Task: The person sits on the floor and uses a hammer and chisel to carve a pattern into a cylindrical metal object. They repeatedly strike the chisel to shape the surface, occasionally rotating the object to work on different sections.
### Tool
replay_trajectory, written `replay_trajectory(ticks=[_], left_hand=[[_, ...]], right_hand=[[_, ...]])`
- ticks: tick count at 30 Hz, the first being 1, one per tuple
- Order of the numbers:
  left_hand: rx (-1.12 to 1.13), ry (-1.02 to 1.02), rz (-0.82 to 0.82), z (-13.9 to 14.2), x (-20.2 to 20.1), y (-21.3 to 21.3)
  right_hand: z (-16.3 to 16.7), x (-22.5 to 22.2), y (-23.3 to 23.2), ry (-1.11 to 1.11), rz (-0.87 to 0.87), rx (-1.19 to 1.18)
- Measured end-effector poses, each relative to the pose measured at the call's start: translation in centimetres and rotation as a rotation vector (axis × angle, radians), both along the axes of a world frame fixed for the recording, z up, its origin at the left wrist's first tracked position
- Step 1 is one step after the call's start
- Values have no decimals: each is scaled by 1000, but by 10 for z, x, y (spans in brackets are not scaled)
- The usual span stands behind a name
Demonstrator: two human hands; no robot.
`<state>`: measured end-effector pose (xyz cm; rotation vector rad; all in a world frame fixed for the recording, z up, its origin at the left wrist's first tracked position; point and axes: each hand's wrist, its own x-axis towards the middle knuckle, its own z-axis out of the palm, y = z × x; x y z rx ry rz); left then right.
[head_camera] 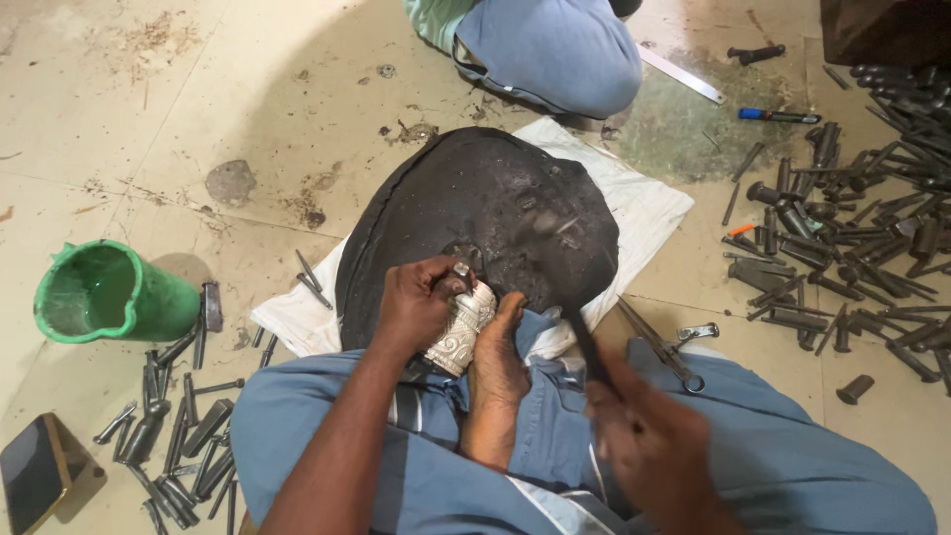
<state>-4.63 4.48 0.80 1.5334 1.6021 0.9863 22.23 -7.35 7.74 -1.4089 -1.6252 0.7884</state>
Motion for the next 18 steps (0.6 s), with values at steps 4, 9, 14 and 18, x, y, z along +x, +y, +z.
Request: replay_trajectory(ticks=[4,9,14,18], left_hand=[[125,28,21,-3,0,0],[194,84,-2,-5,2,-2],[361,196,-51,-6,6,-5],[396,217,-63,-6,9,-5]], right_hand=[[14,-1,10,85,48,208],[7,-12,25,-212,225,116],[1,-3,10,-95,-160,21],[-18,3,9,-359,224,424]])
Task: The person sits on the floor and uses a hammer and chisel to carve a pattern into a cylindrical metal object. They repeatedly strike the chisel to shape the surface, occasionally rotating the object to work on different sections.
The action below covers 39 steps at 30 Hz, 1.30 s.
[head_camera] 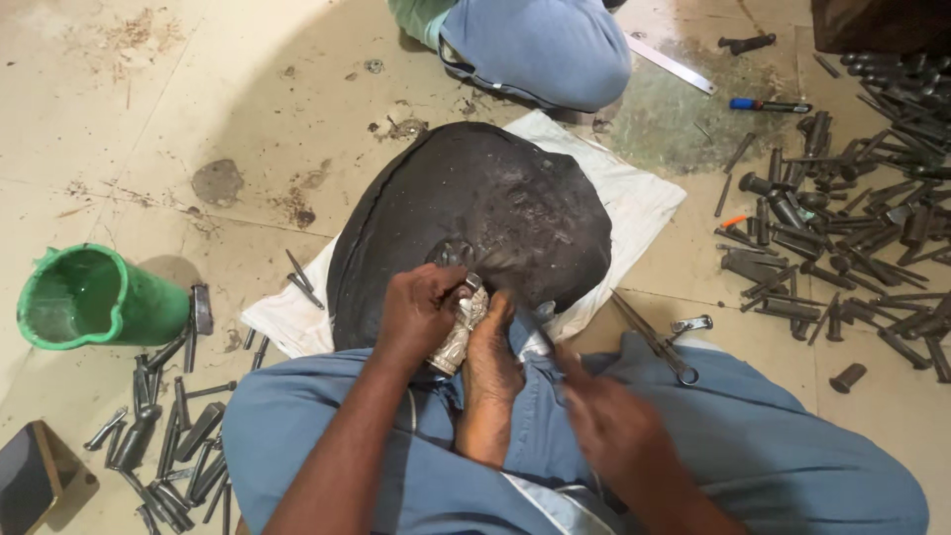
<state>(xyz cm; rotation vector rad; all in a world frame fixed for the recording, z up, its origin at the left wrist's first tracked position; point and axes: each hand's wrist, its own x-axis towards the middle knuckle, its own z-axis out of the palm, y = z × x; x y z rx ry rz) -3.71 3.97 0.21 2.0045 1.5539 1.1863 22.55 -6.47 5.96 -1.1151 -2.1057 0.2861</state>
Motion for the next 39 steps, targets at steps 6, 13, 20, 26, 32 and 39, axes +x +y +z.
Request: replay_trajectory(ticks=[6,13,20,26,32,39], left_hand=[[54,6,-8,8,7,-3],[147,-76,161,22,10,-33],[-28,-214,599,-11,36,-53],[-388,-648,628,-18,-5,-25],[-485,-519,628,-26,-15,-26],[160,185,539,-17,-30,-18]], right_hand=[[-21,8,-9,302,-410,-217],[-39,11,-12,226,-367,-183],[-45,17,-15,465,-556,-628],[-29,3,-6,560,-515,-708],[-11,-11,-2,535,-410,-614],[16,-24,3,463,-470,-635]])
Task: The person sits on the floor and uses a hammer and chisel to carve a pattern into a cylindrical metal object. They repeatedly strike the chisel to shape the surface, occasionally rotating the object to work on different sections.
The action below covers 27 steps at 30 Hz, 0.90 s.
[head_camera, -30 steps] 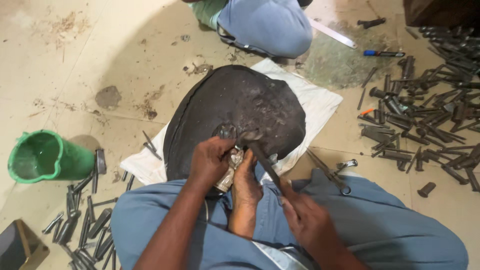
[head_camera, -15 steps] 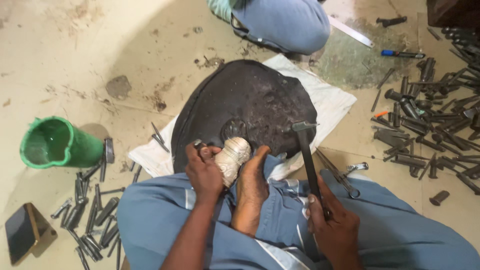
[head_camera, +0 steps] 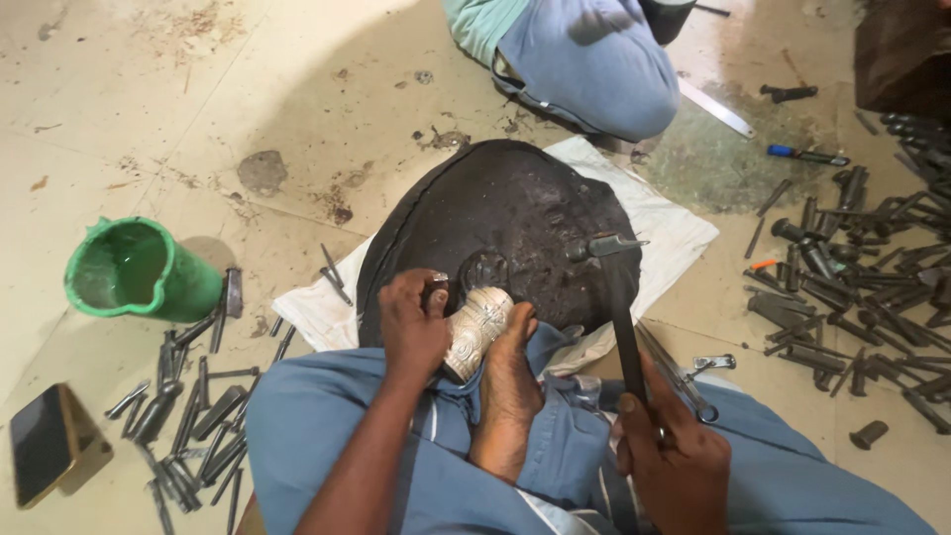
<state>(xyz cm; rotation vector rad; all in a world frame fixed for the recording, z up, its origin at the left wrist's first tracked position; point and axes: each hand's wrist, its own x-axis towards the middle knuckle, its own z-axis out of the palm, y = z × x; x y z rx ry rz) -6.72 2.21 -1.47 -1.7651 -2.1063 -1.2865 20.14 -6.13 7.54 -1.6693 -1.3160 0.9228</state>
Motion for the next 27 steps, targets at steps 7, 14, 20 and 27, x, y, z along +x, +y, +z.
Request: replay_trajectory(ticks=[7,14,20,27], left_hand=[[-424,-853,-373,12,3,34],[-408,-849,-441,15,5,32],[-378,-635,-421,27,6,29],[-324,-926,-487,13,1,30]], right_hand=[[25,4,13,-140,27,-44],[60,9,36,-125,167,26],[70,12,43,-38,196,404],[56,-12,69,-586,532,154]])
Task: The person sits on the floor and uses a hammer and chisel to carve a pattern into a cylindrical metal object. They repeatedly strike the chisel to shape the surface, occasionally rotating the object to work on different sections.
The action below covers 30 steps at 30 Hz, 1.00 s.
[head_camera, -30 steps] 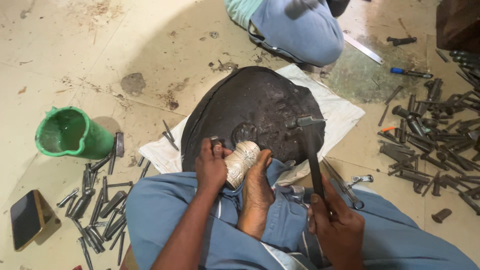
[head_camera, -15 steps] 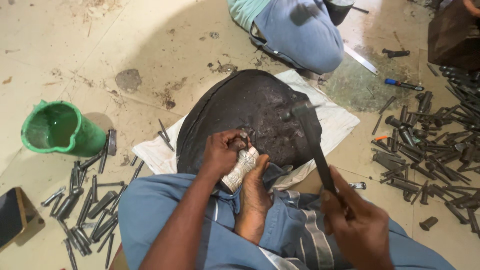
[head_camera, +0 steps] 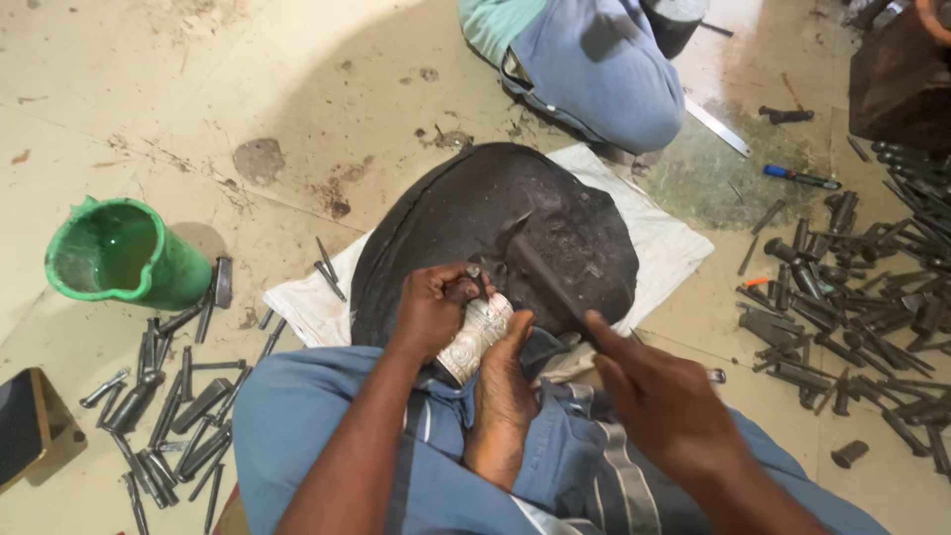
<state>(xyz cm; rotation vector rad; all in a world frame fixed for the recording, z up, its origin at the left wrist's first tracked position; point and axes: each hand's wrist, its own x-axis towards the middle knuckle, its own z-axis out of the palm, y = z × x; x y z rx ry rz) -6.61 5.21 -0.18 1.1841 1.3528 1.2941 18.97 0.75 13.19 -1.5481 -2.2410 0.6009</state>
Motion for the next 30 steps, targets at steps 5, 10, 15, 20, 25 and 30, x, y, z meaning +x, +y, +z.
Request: replay_trajectory(ticks=[5,10,15,20,25,30], left_hand=[[-70,-182,-35,-11,-3,4],[24,136,-27,1,0,1],[202,339,19,4,2,-3],[229,362,25,-4,7,-3],[183,384,50,-3,9,-8],[223,416,4,0,10,-10]], right_hand=[[23,11,-19,423,-226,217],[24,-9,-5,27,-66,-58],[5,4,-21,221,-100,141],[-44,21,-30,218,183,432],[-58,28,-42,84,-207,255],[-66,25,-49,-14,-47,306]])
